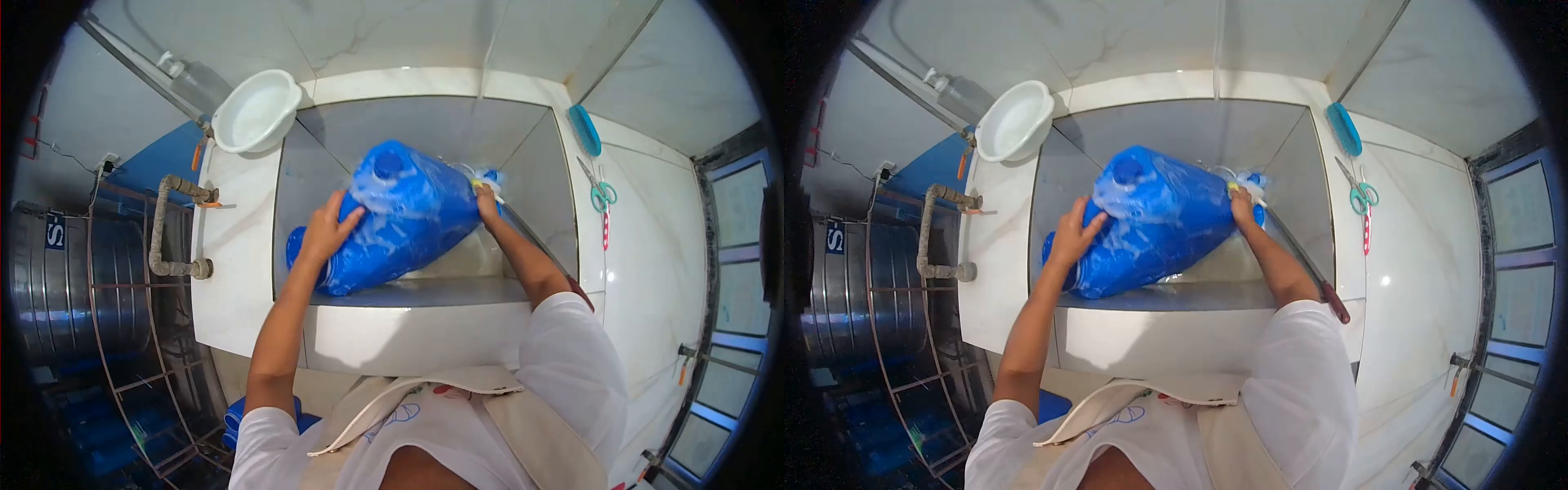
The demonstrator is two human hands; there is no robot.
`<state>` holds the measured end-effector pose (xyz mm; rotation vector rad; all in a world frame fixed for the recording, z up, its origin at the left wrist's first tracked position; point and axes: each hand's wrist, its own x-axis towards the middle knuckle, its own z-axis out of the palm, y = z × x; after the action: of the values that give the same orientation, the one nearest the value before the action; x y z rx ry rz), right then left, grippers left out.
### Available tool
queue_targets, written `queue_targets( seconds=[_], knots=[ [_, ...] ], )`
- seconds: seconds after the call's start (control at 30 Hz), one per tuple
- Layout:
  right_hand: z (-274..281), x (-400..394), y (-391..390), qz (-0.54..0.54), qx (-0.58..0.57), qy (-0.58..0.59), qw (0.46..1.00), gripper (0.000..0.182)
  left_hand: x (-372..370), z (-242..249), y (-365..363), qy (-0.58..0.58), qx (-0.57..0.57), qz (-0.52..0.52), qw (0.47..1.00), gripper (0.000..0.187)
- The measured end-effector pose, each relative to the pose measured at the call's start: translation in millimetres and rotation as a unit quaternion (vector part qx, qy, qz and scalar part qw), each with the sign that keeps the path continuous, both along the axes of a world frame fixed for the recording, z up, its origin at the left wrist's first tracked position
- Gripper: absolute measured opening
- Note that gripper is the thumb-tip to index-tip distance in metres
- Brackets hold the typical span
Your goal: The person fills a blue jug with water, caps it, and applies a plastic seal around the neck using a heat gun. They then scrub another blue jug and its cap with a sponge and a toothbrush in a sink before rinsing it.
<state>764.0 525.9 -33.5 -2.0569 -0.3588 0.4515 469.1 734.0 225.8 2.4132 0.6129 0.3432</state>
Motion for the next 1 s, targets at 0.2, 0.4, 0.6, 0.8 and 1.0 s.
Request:
queue_targets(
  seconds=[0.2,0.4,0.6,0.8,1.0],
  knots=[
    [150,-162,82,0.071,0.152,-0.182,0.969,0.055,19,-29,39,-0.069,-0.090,0.090,0.989,0.042],
    [90,-77,120,0.054,0.018,-0.266,0.962,0.045,11,-46,59,-0.049,-0.162,0.191,0.967,0.039],
    [66,-188,49,0.106,-0.057,-0.222,0.968,0.047,0,-70,72,-0.032,-0.161,0.268,0.949,0.044],
    [169,-118,169,0.130,0.171,-0.323,0.922,0.038,10,-52,62,-0.047,-0.155,0.249,0.955,0.047],
    [45,-126,56,0.002,-0.204,-0.141,0.969,0.039,14,-52,67,-0.018,-0.149,0.286,0.946,0.048]
  ],
)
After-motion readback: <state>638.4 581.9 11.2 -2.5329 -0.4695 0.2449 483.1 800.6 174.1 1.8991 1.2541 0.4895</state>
